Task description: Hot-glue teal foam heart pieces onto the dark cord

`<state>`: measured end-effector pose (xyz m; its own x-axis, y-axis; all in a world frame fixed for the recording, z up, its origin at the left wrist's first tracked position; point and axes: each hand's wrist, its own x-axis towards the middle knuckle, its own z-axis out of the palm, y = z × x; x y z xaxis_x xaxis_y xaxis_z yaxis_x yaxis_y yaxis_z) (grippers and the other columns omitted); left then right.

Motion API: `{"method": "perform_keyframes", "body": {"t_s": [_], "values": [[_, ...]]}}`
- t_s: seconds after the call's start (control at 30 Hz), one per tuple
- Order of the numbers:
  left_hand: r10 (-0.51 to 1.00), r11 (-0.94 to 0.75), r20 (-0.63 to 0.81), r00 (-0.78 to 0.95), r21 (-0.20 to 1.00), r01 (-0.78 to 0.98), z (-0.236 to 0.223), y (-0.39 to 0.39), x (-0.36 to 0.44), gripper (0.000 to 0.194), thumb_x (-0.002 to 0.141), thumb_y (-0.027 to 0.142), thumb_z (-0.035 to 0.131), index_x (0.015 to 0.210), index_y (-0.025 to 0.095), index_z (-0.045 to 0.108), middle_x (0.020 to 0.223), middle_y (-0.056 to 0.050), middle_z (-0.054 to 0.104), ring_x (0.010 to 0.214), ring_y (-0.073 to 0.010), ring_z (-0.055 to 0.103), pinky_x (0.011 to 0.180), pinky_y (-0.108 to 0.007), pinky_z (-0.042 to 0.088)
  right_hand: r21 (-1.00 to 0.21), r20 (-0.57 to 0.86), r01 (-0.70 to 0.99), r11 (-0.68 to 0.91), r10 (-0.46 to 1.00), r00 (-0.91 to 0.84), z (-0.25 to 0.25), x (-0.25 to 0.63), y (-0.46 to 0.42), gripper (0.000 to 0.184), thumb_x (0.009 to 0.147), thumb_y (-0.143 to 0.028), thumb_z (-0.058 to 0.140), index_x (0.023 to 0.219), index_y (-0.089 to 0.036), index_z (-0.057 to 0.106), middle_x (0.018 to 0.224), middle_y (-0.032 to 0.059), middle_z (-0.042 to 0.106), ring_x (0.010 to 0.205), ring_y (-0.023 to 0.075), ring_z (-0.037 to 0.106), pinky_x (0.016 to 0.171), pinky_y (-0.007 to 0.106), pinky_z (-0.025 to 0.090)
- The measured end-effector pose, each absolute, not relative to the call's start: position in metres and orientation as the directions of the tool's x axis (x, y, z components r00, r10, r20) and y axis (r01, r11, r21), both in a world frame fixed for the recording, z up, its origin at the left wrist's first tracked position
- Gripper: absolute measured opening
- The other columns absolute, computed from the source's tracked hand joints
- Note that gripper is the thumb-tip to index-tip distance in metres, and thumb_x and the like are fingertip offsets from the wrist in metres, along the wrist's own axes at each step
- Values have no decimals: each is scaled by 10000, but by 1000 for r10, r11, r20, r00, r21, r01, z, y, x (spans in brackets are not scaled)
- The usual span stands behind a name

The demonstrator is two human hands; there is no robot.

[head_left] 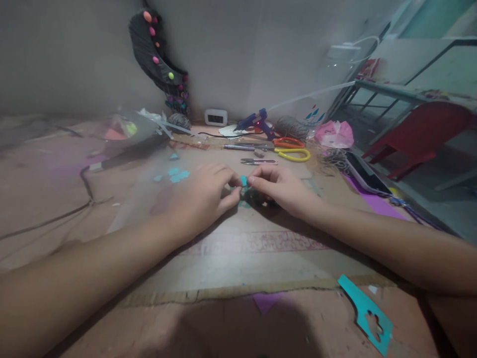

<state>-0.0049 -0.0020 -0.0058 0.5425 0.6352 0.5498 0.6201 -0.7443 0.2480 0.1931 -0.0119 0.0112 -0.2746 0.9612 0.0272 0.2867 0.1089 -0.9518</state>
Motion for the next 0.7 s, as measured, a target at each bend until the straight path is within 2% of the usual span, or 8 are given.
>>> {"method": "perform_keyframes", "body": {"t_s": [0.5, 0.6, 0.7], "values": [[626, -760, 540, 562, 260, 596, -7, -1, -6, 70, 892, 255, 596, 876, 188, 606, 886, -37, 679, 910, -218, 606, 838, -347, 433, -971, 5, 228, 71, 960, -278, 9, 193, -10, 350, 757, -495, 698, 732, -170, 571, 565, -62, 502, 427, 52, 402, 400, 204, 284], [643, -753, 549, 534, 324, 573, -9, -2, -5, 69, 905, 241, 563, 934, 195, 604, 935, -38, 684, 930, -214, 613, 849, -354, 445, -972, 2, 225, 61, 967, -254, 10, 193, -9, 340, 761, -488, 700, 739, -174, 570, 540, -69, 484, 418, 54, 401, 394, 198, 273], [696, -716, 543, 470, 468, 518, -10, -4, -5, 213, 880, 194, 549, 1092, 205, 556, 992, -37, 670, 941, -200, 619, 867, -357, 457, -971, 1, 234, 57, 973, -232, 9, 194, -8, 329, 767, -478, 698, 743, -174, 574, 521, -74, 465, 409, 54, 389, 391, 196, 270]]}}
